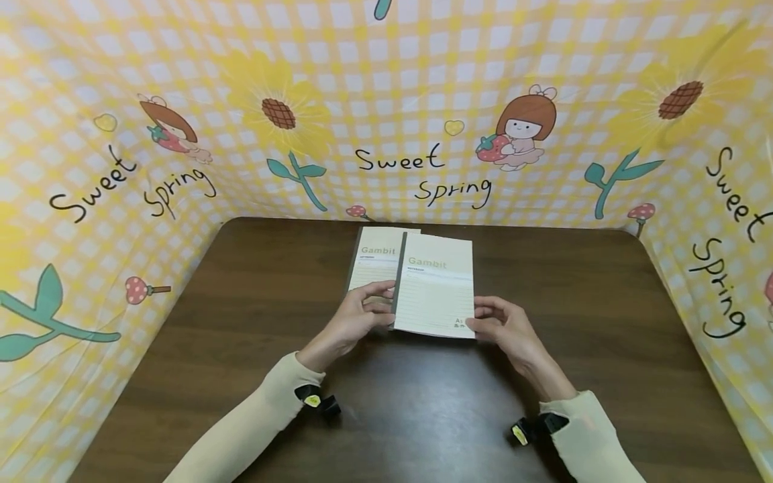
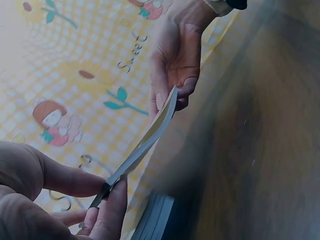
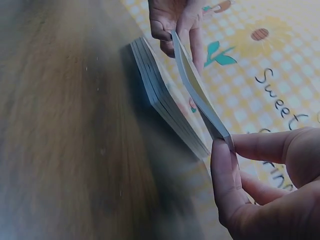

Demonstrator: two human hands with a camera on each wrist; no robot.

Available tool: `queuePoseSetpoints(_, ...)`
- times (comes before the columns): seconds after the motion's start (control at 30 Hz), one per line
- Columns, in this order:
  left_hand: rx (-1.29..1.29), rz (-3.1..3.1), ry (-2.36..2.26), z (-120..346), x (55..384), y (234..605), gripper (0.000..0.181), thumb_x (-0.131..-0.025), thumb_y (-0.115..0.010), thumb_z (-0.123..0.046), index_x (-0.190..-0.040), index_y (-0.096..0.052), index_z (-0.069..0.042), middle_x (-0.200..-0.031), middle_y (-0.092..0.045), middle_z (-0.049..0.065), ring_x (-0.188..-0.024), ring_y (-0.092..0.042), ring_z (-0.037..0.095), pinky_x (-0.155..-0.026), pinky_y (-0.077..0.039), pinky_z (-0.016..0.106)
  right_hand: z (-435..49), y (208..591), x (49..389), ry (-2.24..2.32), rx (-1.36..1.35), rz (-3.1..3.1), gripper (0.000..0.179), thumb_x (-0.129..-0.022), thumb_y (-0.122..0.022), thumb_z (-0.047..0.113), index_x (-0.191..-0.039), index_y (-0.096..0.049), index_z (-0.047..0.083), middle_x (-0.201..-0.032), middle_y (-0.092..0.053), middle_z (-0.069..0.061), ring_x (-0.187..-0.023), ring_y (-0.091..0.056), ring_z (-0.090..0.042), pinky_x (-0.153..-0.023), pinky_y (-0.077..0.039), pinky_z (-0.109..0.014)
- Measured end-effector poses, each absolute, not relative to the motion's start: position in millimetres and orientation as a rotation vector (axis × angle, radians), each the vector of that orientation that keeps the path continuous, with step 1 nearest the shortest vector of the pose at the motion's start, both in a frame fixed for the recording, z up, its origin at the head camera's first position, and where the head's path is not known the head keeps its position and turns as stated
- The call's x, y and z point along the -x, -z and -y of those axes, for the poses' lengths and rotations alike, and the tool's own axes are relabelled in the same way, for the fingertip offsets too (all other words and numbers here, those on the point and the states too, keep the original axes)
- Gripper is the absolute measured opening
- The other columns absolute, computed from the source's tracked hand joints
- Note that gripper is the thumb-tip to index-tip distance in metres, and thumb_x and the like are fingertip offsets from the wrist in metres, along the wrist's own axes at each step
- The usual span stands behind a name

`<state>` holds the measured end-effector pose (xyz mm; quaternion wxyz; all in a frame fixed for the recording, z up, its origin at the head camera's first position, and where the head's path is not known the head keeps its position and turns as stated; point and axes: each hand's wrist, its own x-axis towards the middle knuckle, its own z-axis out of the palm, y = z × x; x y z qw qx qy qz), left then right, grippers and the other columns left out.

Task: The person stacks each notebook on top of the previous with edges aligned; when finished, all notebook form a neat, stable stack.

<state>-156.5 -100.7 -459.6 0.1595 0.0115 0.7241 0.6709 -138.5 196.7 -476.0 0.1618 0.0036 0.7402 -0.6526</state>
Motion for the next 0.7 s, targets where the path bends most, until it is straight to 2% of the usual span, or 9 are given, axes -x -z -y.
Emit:
queuePoseSetpoints(0.2,0.027,-2.098,-1.932,123,166,459,0.068,-0.084,-0.065,0.02,-0.149,-0.055,0.0,-0.135,-0.055,0.024,-0.099,-0.064,0.021,-0.069,-0.057,0.024,-171,481,156,1.863,0.05,-2.123,0.057,-0.094,-0.075,0.007,-0.143,-0.051,-0.009,-0.107,-0.062,-0.002,-0.085,-0.067,-0.003,-0.077,-0.061,-0.024)
queuePoseSetpoints(0.53,0.122,-2.209,-1.874,159,182,465,0.065,-0.085,-0.066,0.017,-0.147,-0.057,-0.001,-0.135,-0.055,0.023,-0.095,-0.065,0.019,-0.069,-0.056,0.023,-131,491,181,1.822,0.138,-2.181,0.051,-0.094,-0.075,0.004,-0.14,-0.056,-0.009,-0.111,-0.064,-0.017,-0.082,-0.066,-0.006,-0.077,-0.062,-0.026)
queuePoseSetpoints(0.7,0.177,-2.292,-1.822,172,191,467,0.063,-0.087,-0.069,0.012,-0.147,-0.058,-0.004,-0.133,-0.057,0.021,-0.101,-0.068,0.023,-0.07,-0.055,0.023,-113,493,192,1.81,0.167,-2.23,0.049,-0.094,-0.075,0.003,-0.139,-0.058,-0.009,-0.114,-0.064,-0.023,-0.081,-0.066,-0.009,-0.077,-0.063,-0.027)
